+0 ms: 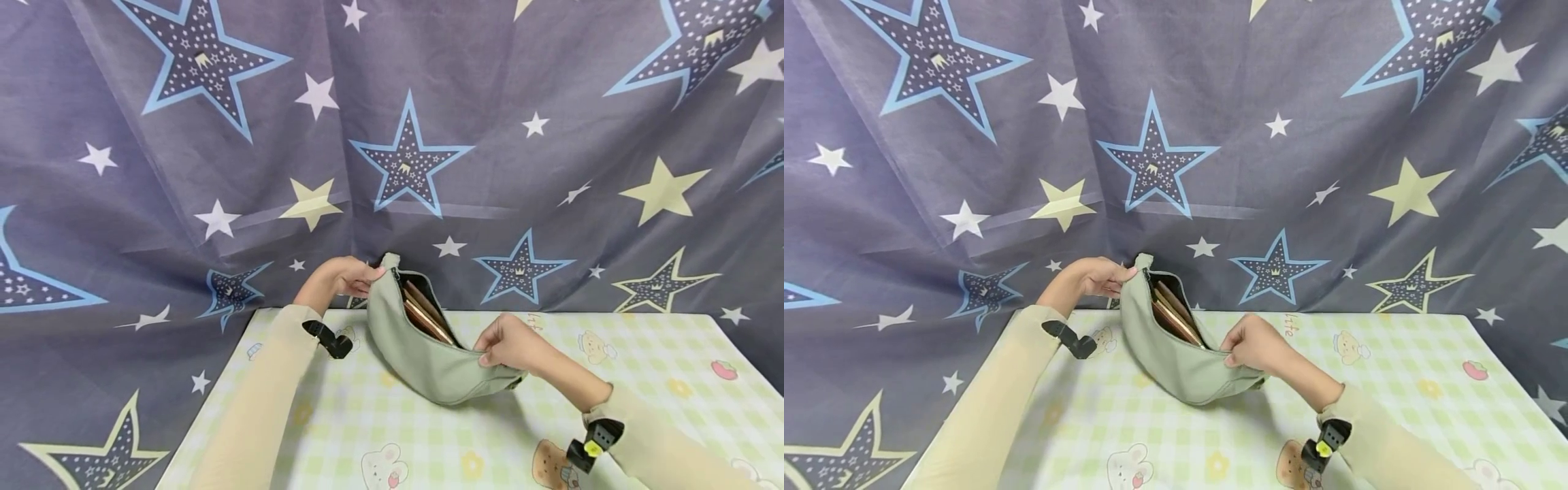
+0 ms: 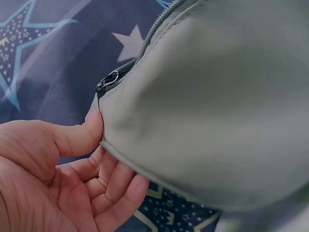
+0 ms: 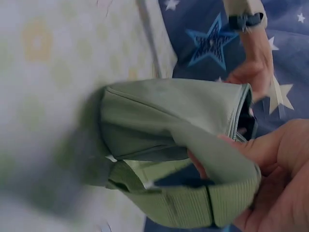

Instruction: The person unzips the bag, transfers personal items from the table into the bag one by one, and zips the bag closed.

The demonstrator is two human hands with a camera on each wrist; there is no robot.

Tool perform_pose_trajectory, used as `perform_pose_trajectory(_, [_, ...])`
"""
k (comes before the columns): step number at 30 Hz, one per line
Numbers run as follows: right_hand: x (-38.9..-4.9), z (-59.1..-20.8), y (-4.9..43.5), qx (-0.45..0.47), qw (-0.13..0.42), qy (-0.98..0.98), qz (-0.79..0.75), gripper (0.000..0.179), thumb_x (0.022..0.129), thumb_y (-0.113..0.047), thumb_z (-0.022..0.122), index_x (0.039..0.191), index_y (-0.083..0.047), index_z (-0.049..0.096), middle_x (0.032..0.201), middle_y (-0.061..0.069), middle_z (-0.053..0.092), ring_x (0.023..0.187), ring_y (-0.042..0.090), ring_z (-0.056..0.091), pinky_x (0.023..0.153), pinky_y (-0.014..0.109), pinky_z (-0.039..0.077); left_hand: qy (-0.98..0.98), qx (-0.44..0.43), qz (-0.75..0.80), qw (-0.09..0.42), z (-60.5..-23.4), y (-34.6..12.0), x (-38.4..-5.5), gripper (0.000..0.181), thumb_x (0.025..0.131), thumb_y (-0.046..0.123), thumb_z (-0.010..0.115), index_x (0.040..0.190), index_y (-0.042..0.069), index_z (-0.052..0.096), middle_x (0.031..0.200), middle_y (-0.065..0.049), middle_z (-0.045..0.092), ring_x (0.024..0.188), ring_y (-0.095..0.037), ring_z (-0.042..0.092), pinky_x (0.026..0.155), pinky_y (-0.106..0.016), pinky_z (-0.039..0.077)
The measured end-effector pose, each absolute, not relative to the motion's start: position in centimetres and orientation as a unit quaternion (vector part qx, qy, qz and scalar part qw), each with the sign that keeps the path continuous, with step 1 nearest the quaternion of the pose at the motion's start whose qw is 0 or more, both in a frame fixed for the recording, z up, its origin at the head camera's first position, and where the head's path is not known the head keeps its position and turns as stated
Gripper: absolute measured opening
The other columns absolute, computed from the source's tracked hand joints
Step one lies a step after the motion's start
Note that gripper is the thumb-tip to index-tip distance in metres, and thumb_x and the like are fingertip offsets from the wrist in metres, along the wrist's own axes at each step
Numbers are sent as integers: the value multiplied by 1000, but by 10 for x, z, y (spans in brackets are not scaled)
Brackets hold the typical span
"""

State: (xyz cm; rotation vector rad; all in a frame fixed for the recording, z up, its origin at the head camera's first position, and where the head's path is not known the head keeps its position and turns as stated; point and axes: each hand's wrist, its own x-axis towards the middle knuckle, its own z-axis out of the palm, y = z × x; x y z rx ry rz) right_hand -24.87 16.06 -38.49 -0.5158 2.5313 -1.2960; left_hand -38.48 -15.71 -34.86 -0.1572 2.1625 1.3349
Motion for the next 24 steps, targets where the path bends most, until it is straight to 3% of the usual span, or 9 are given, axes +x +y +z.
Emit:
perform_pose_trajectory(4, [-261,-377,177,-168,73,908,-377,12,75,9,79,85,2,80,72,9,76,61,8,56,61,24,52,792,-68,527,300,-360,-161,-386,30,106,28,53,122,4,60,85,1,64,83,-12,65,115,-38,49])
perform_pose_trajectory(9, [-288,-359,193,-147,68,924,-347,13,78,7,80,91,5,78,77,13,76,66,9,58,64,25,51,749,-51,579,318,-365,-175,-386,13,108,19,49,110,9,57,82,3,66,76,-9,67,114,-37,50])
perform_pose_trajectory(17, [-325,-335,209,-125,95,933,-325,16,81,8,78,97,9,77,97,19,77,76,11,62,65,20,51,681,-17,643,349,-366,-181,-386,17,109,11,45,98,10,59,79,2,71,76,-9,72,82,-24,63])
perform_pose_trajectory(24, [-335,-330,224,-100,118,937,-312,20,85,8,75,104,12,74,97,19,77,88,21,66,75,25,56,648,-5,670,361,-377,-169,-388,15,108,7,46,98,10,57,77,0,68,75,-10,71,83,-25,63])
